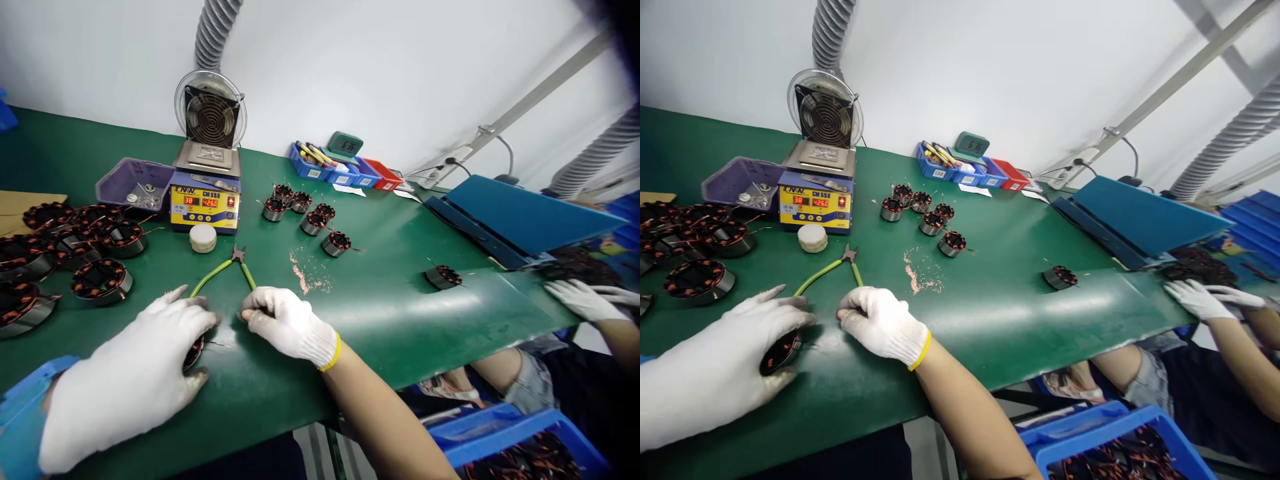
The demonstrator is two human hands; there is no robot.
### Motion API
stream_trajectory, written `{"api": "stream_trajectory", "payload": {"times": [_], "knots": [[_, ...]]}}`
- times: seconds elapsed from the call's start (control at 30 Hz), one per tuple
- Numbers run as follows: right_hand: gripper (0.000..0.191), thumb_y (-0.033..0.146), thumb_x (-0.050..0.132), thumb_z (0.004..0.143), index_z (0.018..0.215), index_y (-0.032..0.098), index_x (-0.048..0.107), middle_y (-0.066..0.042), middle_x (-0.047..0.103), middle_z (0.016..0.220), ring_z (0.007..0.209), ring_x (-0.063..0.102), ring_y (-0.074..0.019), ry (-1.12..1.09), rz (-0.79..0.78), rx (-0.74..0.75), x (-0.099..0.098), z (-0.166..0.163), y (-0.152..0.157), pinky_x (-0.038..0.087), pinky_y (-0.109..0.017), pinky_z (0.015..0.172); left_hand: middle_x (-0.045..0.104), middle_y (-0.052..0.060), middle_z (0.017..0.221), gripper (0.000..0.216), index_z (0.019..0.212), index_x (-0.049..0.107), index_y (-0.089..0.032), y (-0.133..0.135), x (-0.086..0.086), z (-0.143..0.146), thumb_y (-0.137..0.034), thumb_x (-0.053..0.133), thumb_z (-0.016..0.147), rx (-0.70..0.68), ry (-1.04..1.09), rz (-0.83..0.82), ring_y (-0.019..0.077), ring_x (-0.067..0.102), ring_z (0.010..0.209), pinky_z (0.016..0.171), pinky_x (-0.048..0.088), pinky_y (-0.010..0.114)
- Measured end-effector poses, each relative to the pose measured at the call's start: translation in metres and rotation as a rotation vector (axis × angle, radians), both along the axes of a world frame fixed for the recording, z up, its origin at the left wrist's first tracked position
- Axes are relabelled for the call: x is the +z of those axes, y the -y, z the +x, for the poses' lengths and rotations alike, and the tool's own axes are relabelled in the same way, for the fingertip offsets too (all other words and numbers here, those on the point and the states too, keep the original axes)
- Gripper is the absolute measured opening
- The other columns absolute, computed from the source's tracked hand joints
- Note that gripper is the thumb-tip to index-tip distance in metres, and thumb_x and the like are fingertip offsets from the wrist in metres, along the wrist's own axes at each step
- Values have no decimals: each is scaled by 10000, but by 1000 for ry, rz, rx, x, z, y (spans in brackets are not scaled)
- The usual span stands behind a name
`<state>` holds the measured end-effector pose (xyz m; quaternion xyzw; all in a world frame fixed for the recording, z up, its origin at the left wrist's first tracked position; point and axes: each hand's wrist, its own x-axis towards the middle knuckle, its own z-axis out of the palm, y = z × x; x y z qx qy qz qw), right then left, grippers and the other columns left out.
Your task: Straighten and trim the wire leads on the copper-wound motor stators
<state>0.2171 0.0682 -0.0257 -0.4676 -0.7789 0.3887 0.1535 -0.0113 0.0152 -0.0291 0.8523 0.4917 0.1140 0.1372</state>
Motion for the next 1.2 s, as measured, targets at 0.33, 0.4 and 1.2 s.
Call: {"api": "stream_trajectory", "payload": {"times": [0.33, 0.4, 1.2], "knots": [[228, 131, 684, 754, 968, 208, 700, 38, 691, 857, 739, 655, -124, -129, -131, 15, -8, -9, 14, 478, -178, 631, 676, 40, 1025, 292, 843, 696, -238, -1, -12, 24, -306, 414, 872, 167, 116, 118, 247, 592, 1026, 1130, 280, 541], [208, 128, 683, 766, 961, 198, 697, 30, 684, 869, 727, 641, -118, -165, -68, -41, -12, -13, 18, 478, -182, 636, 682, 26, 984, 292, 833, 694, -236, -4, -11, 23, -307, 414, 871, 192, 132, 102, 228, 607, 966, 1129, 280, 525], [187, 253, 526, 903, 1062, 201, 609, -54, 655, 1053, 840, 599, -216, 147, 815, 271, -34, -14, 16, 438, -323, 654, 631, 33, 825, 252, 743, 609, -221, -5, -2, 25, -285, 405, 877, 190, 99, 8, 235, 544, 862, 941, 377, 464]]}}
